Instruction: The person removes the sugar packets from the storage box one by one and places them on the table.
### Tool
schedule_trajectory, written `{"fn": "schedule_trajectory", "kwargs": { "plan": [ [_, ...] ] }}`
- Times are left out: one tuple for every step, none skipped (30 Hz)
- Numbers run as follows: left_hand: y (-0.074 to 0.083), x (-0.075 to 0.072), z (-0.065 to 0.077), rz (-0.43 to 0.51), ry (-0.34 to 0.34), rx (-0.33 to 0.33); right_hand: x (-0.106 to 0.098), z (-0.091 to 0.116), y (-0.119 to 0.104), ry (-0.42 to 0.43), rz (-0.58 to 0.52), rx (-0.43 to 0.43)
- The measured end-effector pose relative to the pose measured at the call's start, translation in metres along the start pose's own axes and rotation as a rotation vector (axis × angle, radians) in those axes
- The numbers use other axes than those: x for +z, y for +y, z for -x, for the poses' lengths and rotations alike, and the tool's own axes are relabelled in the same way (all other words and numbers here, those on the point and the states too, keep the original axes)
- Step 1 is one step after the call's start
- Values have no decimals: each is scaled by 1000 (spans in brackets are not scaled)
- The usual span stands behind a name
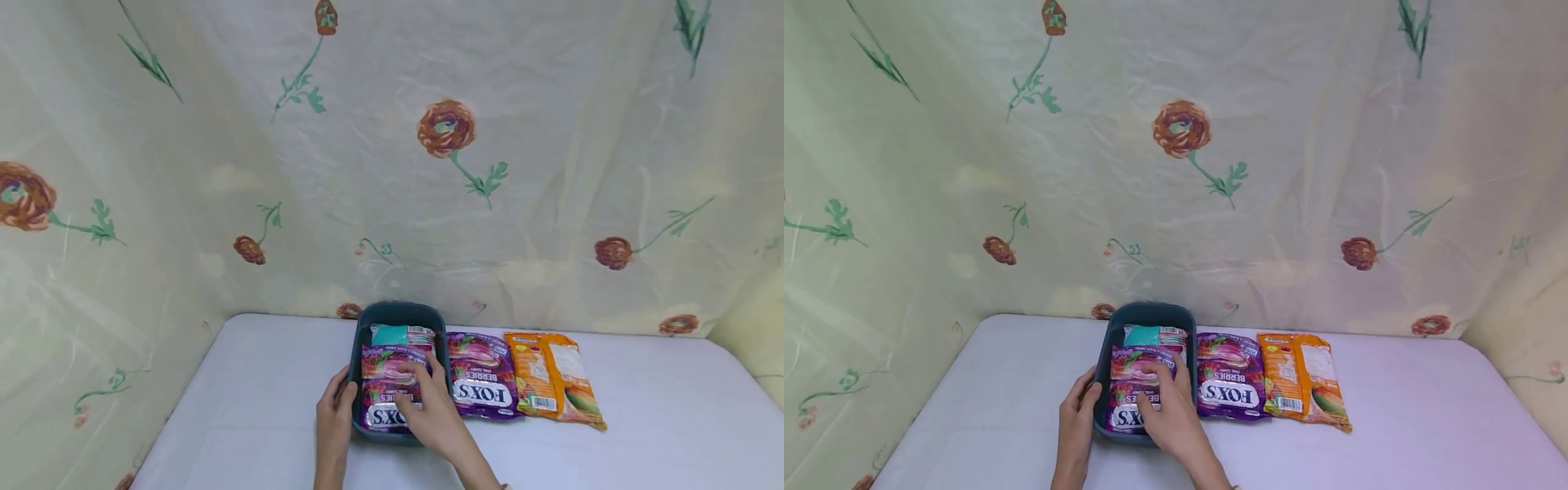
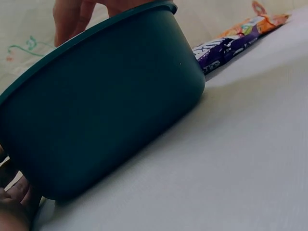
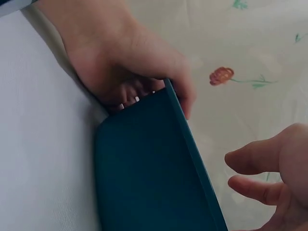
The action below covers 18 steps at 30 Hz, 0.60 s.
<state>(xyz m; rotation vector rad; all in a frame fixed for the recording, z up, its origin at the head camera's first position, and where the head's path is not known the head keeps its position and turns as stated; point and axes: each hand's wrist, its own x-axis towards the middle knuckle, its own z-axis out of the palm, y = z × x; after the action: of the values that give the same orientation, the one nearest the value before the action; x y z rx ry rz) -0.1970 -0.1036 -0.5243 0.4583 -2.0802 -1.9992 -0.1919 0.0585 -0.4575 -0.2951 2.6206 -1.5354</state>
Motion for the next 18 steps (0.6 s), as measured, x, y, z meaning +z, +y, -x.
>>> {"fn": "schedule_trajectory", "kwargs": {
  "plan": [
    [0, 0, 0, -1, 3, 1, 0, 0, 0, 0, 2, 1],
    [0, 0, 0, -1, 6, 1, 1, 0, 1, 2, 2, 1],
    [0, 0, 1, -1, 8, 0, 1, 0, 0, 5, 2, 0],
    [0, 0, 1, 2, 8, 2, 1, 0, 0, 9, 4, -3],
    [0, 0, 1, 2, 7, 3, 2, 0, 0, 13, 13, -4],
    [0, 0, 1, 1, 5, 5, 2, 0, 0, 18, 23, -4],
    [0, 0, 1, 3, 3, 8, 3, 0, -1, 21, 35, -4],
    [0, 0, 0, 5, -1, 10, 3, 0, -1, 20, 47, -6],
    [-1, 1, 0, 6, -4, 14, 3, 0, -1, 17, 57, -8],
    [-1, 1, 0, 6, -6, 17, 2, 0, -1, 12, 64, -11],
    [-1, 2, -1, 4, -7, 18, 2, -1, -1, 5, 65, -12],
    [-1, 2, -1, 3, -8, 20, 1, -1, 0, -3, 53, -15],
    [-2, 3, -1, 1, -6, 21, 0, -2, 1, -9, 38, -15],
    [-1, 3, -1, 1, -6, 17, -1, -2, 2, -12, 19, -20],
    [-2, 3, -1, -2, -1, 14, -3, -2, 3, -17, -6, -14],
    [-2, 3, -1, -6, 1, 8, -4, -3, 3, -18, -34, -5],
    [-2, 3, -1, -7, 4, 3, -6, -3, 4, -19, -63, 11],
    [-3, 3, -1, -10, 7, 3, -8, -3, 4, -19, -95, 28]
  ]
}}
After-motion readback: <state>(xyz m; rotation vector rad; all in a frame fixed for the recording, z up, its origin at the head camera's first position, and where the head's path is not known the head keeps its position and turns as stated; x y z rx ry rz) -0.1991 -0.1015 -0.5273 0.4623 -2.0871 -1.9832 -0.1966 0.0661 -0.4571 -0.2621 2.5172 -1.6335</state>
